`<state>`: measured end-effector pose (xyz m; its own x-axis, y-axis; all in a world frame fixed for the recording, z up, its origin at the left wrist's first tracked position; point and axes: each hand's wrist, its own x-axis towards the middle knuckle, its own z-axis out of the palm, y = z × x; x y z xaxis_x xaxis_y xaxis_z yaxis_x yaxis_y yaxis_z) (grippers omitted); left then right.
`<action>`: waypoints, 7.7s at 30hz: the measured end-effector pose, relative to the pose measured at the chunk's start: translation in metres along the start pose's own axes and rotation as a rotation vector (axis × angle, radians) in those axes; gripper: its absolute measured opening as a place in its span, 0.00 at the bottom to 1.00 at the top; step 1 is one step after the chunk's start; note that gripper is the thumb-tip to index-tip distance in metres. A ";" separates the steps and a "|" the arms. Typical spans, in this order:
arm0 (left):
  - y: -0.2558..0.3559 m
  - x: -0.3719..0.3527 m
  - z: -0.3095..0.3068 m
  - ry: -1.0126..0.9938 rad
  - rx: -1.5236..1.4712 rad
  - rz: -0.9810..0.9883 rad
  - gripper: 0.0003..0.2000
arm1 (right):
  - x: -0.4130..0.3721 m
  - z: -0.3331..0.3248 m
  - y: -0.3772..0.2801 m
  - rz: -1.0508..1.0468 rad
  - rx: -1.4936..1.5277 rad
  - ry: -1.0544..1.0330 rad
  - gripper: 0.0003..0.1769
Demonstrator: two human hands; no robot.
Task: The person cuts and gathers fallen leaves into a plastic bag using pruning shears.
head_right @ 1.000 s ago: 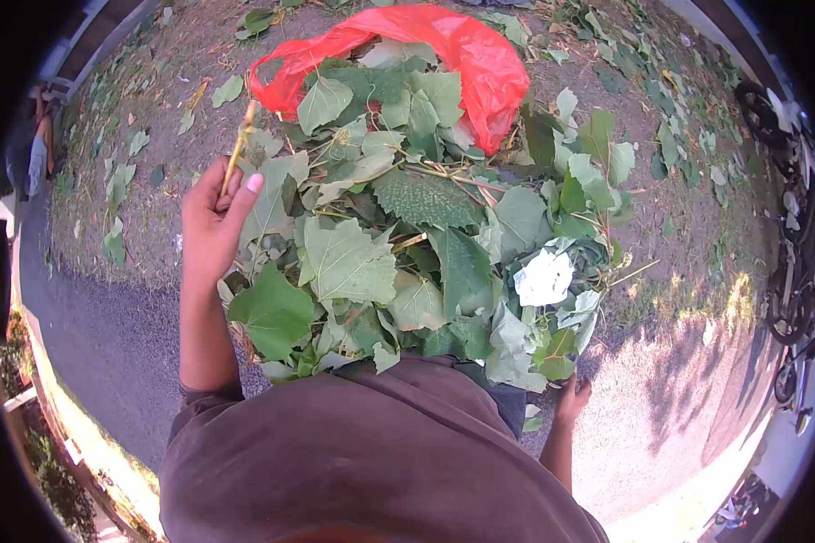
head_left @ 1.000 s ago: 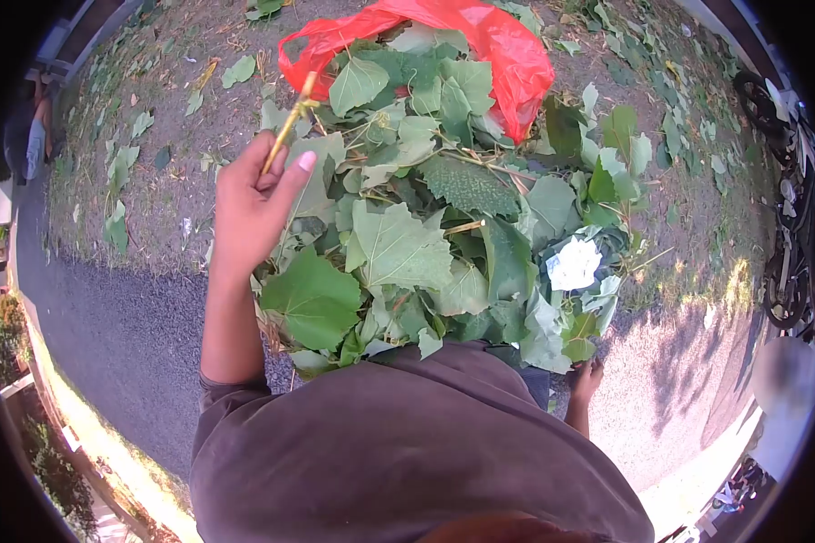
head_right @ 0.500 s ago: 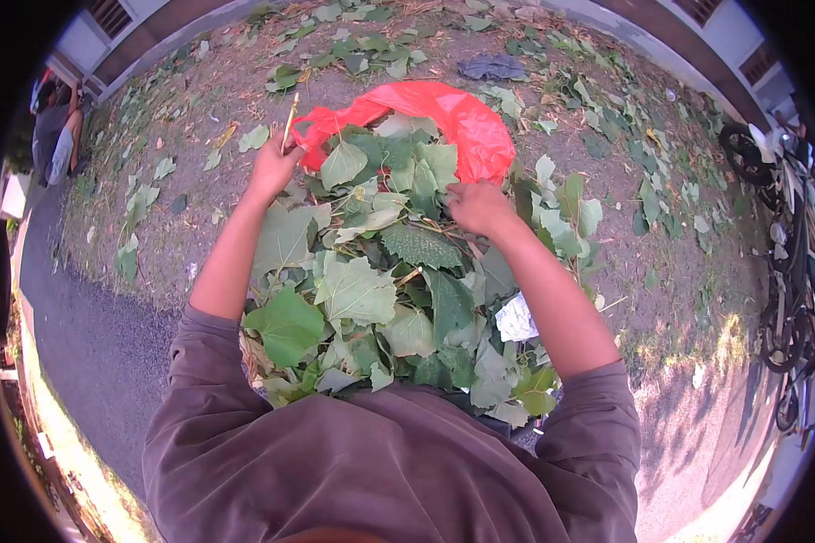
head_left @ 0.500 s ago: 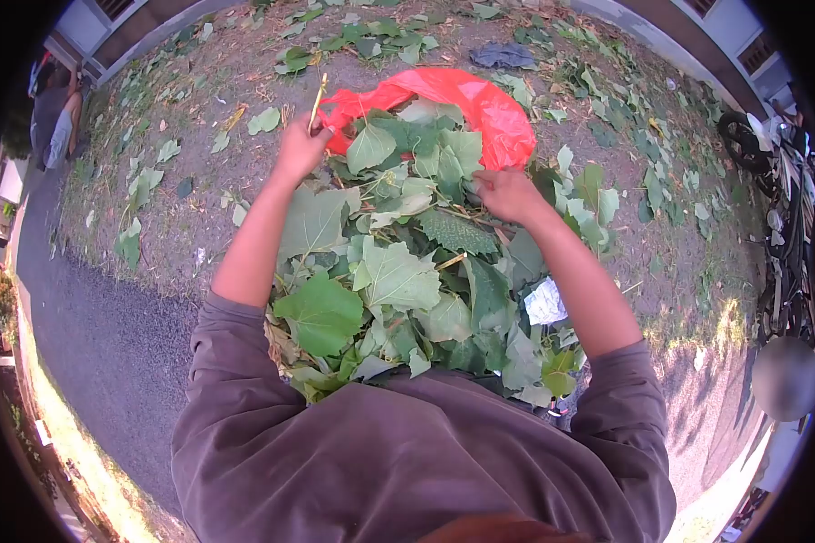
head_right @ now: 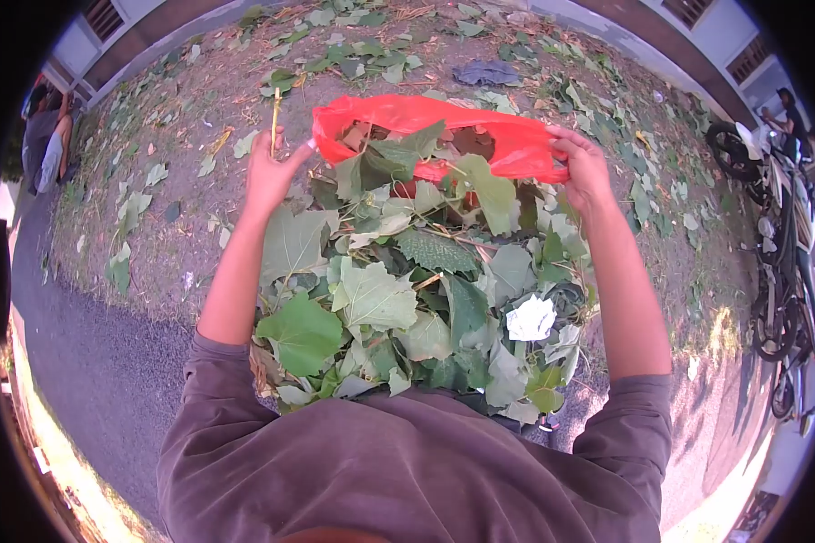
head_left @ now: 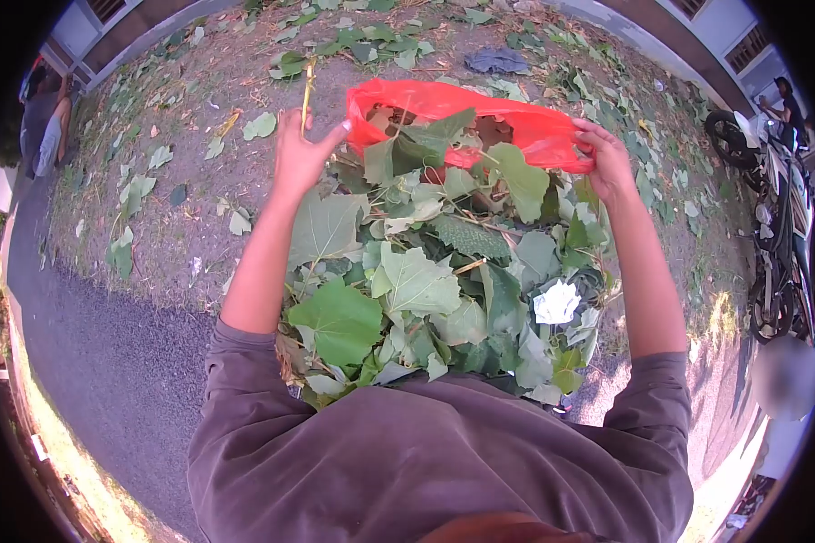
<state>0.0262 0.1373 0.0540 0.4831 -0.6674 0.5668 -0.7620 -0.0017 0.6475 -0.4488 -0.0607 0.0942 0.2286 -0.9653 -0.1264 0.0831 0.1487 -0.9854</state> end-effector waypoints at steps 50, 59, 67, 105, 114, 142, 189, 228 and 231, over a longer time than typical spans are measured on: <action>0.019 -0.010 0.029 -0.312 -0.943 -0.421 0.04 | -0.002 0.126 -0.043 -0.083 -0.603 -0.467 0.14; 0.036 -0.002 0.008 -0.507 -0.588 -0.205 0.08 | -0.026 0.205 -0.016 -1.002 -1.465 -0.673 0.34; 0.028 0.006 0.028 -0.378 -0.776 -0.217 0.16 | -0.009 0.219 0.074 -1.060 -1.796 -0.706 0.07; 0.010 0.000 0.024 -0.254 -0.829 -0.338 0.15 | -0.031 0.104 0.030 -0.154 -1.126 -0.734 0.16; 0.018 -0.002 0.014 -0.264 -0.821 -0.293 0.14 | -0.029 0.123 -0.096 -0.114 -0.705 -0.604 0.16; 0.135 0.043 -0.011 -0.118 -0.284 0.081 0.08 | 0.083 0.123 0.051 -0.588 -1.592 -0.126 0.27; 0.059 -0.005 0.147 -0.829 0.123 0.303 0.33 | -0.497 -0.148 0.275 1.076 -1.193 0.503 0.75; 0.035 -0.016 0.158 -0.879 -0.071 0.245 0.23 | -0.419 -0.125 0.292 0.121 -1.241 0.395 0.43; 0.043 -0.018 0.154 -0.865 -0.066 0.259 0.24 | -0.401 -0.162 0.322 0.152 -1.564 0.252 0.52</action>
<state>-0.0819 0.0344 -0.0064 -0.2131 -0.9676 0.1356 -0.7627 0.2514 0.5958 -0.6711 0.3395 -0.1911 -0.0313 -0.9956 -0.0888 -0.9958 0.0387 -0.0830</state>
